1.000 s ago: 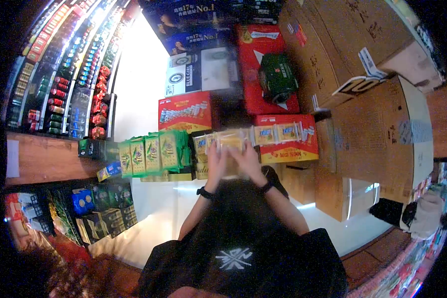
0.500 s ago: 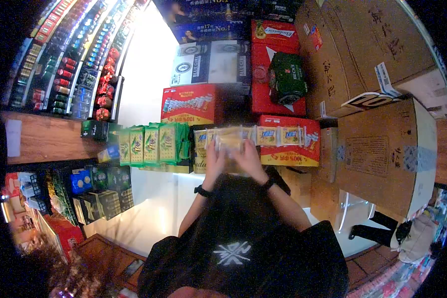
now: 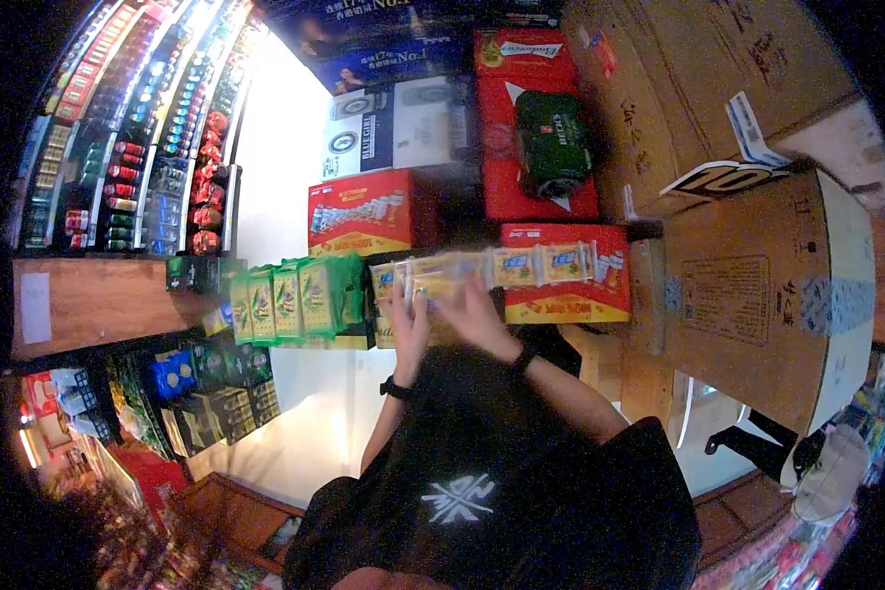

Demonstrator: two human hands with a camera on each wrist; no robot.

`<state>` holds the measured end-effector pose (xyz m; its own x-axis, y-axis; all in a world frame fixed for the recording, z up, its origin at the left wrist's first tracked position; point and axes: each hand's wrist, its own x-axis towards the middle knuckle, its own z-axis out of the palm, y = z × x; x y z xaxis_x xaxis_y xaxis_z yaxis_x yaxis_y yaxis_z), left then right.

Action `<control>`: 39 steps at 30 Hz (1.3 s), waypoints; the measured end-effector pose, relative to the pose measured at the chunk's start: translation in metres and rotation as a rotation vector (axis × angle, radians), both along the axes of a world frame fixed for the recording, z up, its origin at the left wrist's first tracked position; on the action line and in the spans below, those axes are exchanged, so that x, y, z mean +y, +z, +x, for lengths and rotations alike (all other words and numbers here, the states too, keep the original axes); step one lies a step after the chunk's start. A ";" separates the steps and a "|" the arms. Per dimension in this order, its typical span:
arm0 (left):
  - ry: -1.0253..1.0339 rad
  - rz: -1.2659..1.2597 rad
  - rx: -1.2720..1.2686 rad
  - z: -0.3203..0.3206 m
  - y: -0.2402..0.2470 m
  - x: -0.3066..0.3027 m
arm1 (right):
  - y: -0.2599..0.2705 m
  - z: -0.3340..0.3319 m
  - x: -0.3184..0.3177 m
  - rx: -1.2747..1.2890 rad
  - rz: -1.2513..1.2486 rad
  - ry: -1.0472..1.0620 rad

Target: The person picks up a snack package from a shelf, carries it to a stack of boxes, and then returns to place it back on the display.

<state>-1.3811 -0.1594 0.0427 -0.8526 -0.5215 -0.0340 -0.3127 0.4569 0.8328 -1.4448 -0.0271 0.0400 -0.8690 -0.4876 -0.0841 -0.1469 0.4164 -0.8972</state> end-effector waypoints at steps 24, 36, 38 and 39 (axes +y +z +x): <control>-0.420 -0.011 -0.061 -0.044 -0.023 0.061 | -0.042 -0.027 0.077 -0.059 0.087 -0.352; -0.395 -0.092 -0.061 -0.040 -0.016 0.059 | -0.025 -0.029 0.074 -0.080 0.095 -0.334; -0.386 -0.097 -0.037 -0.040 -0.010 0.061 | -0.032 -0.029 0.077 -0.084 0.087 -0.320; -0.380 -0.083 -0.032 -0.040 -0.007 0.062 | -0.032 -0.030 0.077 -0.117 0.079 -0.311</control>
